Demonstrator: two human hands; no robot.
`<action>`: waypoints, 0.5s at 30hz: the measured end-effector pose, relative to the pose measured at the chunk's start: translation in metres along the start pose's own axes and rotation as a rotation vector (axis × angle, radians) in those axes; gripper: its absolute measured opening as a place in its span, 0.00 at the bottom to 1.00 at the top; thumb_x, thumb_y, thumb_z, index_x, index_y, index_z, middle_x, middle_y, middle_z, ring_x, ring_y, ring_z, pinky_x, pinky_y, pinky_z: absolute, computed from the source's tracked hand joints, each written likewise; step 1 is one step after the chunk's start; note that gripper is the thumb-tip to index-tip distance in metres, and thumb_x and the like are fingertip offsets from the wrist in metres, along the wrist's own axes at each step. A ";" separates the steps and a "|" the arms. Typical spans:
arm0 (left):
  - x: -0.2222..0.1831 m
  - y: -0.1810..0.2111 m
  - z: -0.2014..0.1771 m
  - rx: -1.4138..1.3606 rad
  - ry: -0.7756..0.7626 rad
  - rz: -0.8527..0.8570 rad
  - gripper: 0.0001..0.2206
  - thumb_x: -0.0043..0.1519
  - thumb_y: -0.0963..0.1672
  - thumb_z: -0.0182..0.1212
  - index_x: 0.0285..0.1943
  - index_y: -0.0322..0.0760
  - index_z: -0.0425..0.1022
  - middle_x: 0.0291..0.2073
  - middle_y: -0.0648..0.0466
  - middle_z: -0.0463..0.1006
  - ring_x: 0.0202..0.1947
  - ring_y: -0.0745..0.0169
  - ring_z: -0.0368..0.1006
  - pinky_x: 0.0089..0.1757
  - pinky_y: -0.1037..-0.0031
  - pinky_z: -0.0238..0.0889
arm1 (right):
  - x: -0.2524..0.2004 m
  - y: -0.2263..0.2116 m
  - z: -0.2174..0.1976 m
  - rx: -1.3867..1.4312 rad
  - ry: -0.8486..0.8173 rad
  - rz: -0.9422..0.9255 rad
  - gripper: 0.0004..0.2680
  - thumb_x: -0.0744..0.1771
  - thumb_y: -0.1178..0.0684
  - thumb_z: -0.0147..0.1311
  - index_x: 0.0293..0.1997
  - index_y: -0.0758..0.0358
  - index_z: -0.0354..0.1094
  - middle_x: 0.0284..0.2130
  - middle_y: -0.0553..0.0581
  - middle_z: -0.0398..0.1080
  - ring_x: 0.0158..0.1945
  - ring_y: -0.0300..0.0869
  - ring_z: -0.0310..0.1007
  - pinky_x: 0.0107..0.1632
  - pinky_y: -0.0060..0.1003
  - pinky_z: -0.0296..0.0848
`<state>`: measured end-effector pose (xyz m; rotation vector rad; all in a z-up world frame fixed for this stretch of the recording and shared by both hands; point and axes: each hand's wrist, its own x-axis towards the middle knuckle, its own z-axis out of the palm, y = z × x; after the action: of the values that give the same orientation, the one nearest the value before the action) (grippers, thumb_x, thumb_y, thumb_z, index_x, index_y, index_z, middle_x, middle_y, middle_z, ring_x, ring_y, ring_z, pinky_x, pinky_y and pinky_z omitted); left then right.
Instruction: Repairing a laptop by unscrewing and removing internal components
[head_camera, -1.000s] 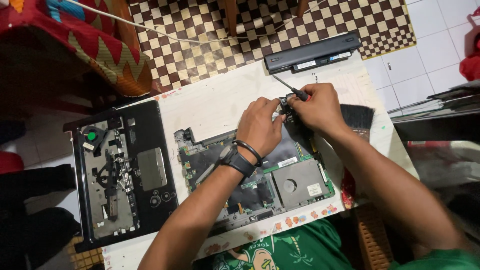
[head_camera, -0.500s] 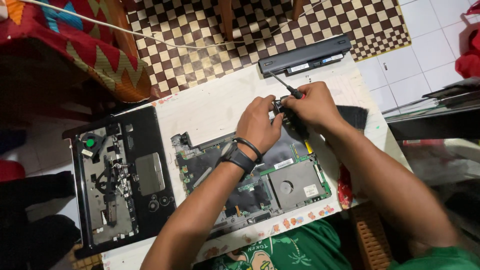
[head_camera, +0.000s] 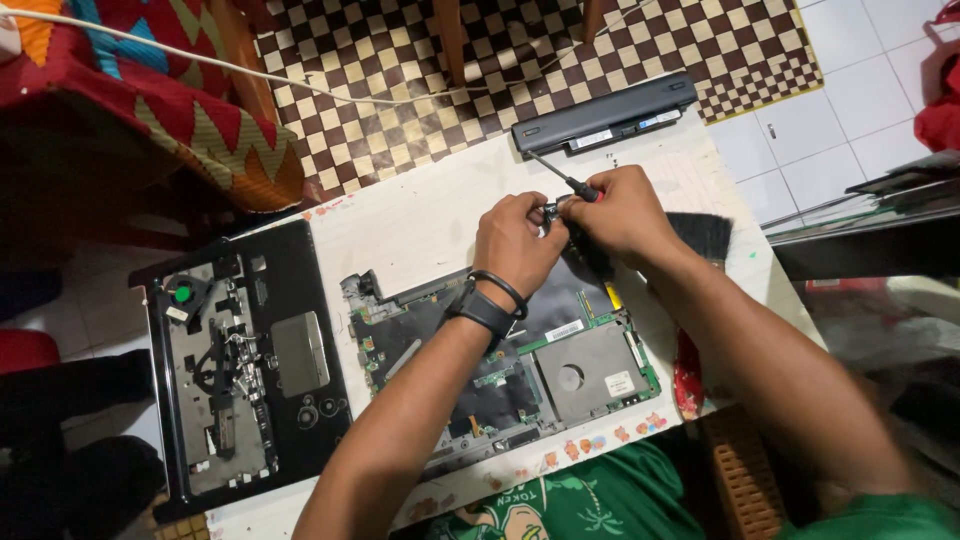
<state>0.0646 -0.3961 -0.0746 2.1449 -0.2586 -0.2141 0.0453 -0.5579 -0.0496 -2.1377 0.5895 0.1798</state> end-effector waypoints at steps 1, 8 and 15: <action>-0.001 0.002 -0.001 0.001 0.002 -0.001 0.15 0.51 0.46 0.68 0.46 0.38 0.82 0.29 0.57 0.78 0.32 0.62 0.80 0.36 0.70 0.75 | -0.002 -0.002 -0.001 0.001 -0.002 -0.002 0.05 0.61 0.53 0.62 0.28 0.62 0.77 0.13 0.56 0.65 0.22 0.43 0.69 0.30 0.34 0.68; -0.003 0.007 0.002 -0.005 0.037 0.015 0.15 0.50 0.44 0.67 0.45 0.34 0.82 0.29 0.53 0.78 0.33 0.59 0.81 0.37 0.69 0.76 | 0.001 0.004 -0.005 -0.009 -0.036 -0.046 0.06 0.60 0.51 0.63 0.29 0.61 0.78 0.13 0.56 0.65 0.23 0.43 0.68 0.30 0.34 0.67; -0.005 0.002 0.004 -0.014 0.068 0.028 0.16 0.50 0.45 0.66 0.45 0.35 0.81 0.30 0.53 0.78 0.33 0.58 0.81 0.36 0.70 0.77 | -0.010 -0.016 -0.020 -0.003 -0.104 -0.138 0.07 0.61 0.52 0.65 0.33 0.65 0.79 0.16 0.59 0.65 0.27 0.46 0.67 0.35 0.35 0.67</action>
<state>0.0586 -0.3990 -0.0749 2.1286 -0.2468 -0.1260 0.0428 -0.5626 -0.0225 -2.1492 0.3809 0.2139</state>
